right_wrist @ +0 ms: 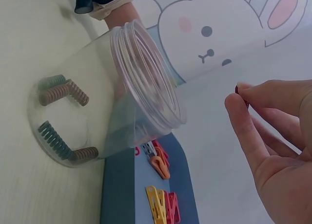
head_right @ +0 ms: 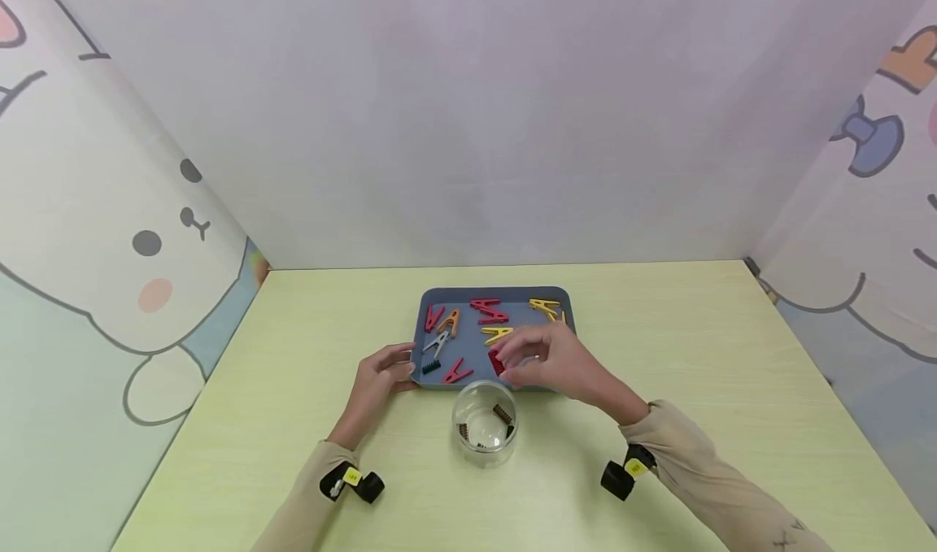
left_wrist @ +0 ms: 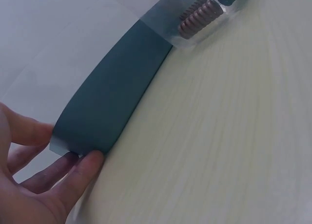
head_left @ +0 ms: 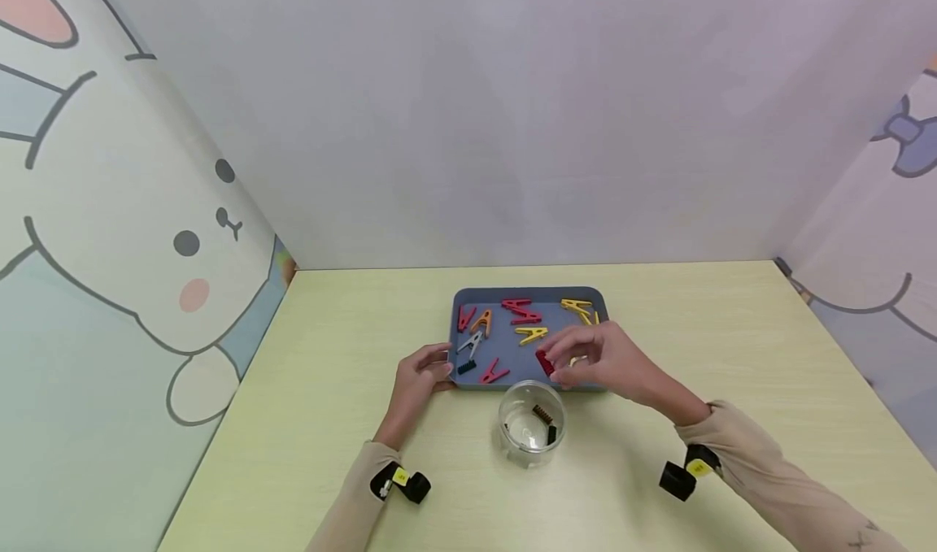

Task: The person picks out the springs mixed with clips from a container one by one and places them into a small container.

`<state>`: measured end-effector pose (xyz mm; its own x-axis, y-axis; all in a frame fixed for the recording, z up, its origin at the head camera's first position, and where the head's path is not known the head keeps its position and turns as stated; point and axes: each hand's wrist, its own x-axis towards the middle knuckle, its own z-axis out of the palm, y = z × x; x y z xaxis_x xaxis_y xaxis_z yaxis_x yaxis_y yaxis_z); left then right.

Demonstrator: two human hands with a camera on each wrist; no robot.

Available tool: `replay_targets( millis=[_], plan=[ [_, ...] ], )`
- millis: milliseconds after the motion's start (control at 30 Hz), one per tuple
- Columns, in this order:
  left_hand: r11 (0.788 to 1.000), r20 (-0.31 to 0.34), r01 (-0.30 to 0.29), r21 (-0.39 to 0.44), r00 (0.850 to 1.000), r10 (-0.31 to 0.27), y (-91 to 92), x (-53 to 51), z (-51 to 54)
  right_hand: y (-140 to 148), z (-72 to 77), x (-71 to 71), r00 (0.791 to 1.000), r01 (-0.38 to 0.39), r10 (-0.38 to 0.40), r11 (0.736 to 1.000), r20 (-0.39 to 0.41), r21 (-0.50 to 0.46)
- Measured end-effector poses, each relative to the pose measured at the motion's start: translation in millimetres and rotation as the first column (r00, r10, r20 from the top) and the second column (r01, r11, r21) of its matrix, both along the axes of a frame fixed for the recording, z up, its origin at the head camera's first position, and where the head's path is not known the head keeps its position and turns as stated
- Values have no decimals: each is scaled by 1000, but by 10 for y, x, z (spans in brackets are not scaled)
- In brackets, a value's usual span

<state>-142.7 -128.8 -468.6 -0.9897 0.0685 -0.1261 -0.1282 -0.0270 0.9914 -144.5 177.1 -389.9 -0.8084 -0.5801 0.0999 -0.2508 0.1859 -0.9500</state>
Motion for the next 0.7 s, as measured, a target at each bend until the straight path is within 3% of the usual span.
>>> replay_targets(
  millis=[267, 700],
  plan=[
    [1000, 1, -7, -3, 1000, 7, 11, 3, 12, 18, -9, 63, 999, 3, -2, 999, -40, 32],
    [1000, -12, -2, -2, 1000, 2, -8, 1, -17, -12, -24, 168, 997, -77, 76, 997, -27, -27]
  ],
)
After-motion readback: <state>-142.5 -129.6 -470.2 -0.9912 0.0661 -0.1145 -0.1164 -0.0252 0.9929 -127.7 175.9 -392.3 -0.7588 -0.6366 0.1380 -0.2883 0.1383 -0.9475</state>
